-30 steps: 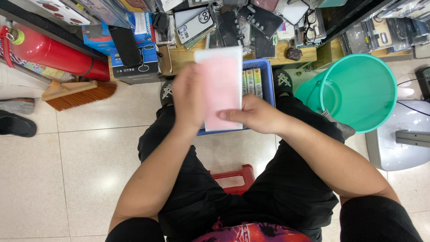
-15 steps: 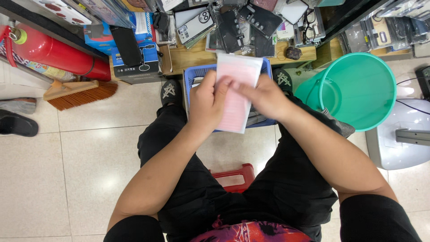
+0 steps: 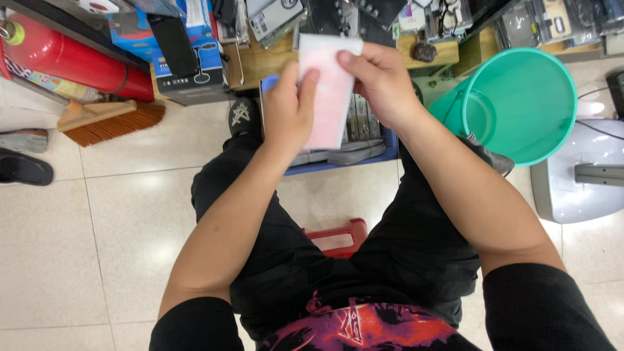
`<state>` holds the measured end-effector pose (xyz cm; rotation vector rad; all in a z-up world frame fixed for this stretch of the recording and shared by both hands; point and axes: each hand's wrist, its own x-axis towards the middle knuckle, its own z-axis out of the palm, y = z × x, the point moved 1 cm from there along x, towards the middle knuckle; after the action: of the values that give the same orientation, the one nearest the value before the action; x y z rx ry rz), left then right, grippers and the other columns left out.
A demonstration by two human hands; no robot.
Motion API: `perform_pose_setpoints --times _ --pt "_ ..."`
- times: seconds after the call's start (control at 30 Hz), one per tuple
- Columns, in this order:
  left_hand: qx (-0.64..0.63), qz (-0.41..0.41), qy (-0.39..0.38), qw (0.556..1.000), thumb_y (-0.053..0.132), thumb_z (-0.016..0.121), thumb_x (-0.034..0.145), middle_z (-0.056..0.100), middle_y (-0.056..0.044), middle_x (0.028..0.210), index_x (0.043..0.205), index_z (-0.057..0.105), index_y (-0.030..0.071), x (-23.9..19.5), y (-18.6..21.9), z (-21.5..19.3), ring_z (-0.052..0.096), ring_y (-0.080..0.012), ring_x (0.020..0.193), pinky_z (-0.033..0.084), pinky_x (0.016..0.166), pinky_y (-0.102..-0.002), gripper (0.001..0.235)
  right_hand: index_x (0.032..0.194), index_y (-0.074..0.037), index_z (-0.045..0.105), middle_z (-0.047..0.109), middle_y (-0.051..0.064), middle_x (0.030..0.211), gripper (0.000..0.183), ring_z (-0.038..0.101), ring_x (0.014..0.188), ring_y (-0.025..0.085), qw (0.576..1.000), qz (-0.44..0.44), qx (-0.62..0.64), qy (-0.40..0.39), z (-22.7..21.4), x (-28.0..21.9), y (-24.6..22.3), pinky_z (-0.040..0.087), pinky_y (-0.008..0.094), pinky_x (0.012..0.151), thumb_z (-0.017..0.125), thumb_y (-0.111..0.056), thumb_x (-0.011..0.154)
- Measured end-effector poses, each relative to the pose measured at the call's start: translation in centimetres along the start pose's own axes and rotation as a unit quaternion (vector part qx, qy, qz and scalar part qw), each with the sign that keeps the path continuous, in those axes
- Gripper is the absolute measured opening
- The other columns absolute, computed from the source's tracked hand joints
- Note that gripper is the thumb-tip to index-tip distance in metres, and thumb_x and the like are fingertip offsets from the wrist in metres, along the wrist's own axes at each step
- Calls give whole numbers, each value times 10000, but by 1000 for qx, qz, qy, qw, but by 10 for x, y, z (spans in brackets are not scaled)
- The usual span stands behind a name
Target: The person sits on a low stool and sorts through a blue basket of packaged screen protectors. They pick up black and orange packages, turn them over to view both sides, and place them back into the basket. They also handle a stack of white and pink packets, fanning them out before returning them to the basket.
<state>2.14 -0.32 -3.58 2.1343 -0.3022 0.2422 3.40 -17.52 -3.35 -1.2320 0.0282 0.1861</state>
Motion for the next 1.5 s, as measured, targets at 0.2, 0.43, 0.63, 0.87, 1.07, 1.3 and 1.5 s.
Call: perform_pose_setpoints --times 0.2,0.43,0.63,0.87,1.07,1.3,1.5 --pt "-20 -33 91 995 338 421 990 625 -13 781 965 498 146 18 -22 -5 626 -193 680 441 609 -353 208 845 -102 635 663 4 822 157 665 746 113 965 71 -246 -49 -2 11 38 592 250 546 616 -219 947" --pt "-93 -128 168 973 477 488 936 663 -28 1034 1149 570 130 18 -103 18 657 -166 890 515 804 -327 415 648 -144 428 473 13 659 354 429 613 152 873 149 -465 0 -19 35 159 312 349 557 566 -229 963" --pt "-93 -329 70 937 598 375 859 579 -107 1353 1301 504 78 10 -104 19 614 -249 1156 470 936 -393 694 717 -99 535 604 68 714 239 600 692 209 855 278 -433 59 2 27 282 470 343 610 520 -157 948" --pt "-105 -223 77 966 578 439 898 650 -83 1163 1284 481 160 14 -67 -11 655 -205 1093 496 875 -335 571 1539 -59 106 478 246 1388 825 612 1080 444 852 291 -406 158 50 12 287 478 517 927 514 -98 823" --pt "-30 -152 43 987 419 540 961 588 -85 1199 1309 446 203 8 -43 -18 657 -219 1076 517 883 -357 420 1536 -108 152 372 230 1498 851 523 1220 445 873 272 -342 215 38 21 328 421 496 1005 531 -243 785" --pt "-24 -152 17 988 383 570 949 560 -38 1217 1251 496 223 7 -33 -24 679 -171 1007 525 790 -321 350 1498 -102 292 653 194 1182 735 624 1016 414 869 233 -368 234 46 7 297 509 498 818 420 -102 774" --pt "-44 -139 -6 989 333 582 931 539 -41 1196 1197 562 206 4 -25 -22 688 -163 962 514 699 -262 295 1458 -66 358 651 189 1226 818 581 1171 408 864 294 -316 260 43 16 298 482 474 946 597 -422 762"
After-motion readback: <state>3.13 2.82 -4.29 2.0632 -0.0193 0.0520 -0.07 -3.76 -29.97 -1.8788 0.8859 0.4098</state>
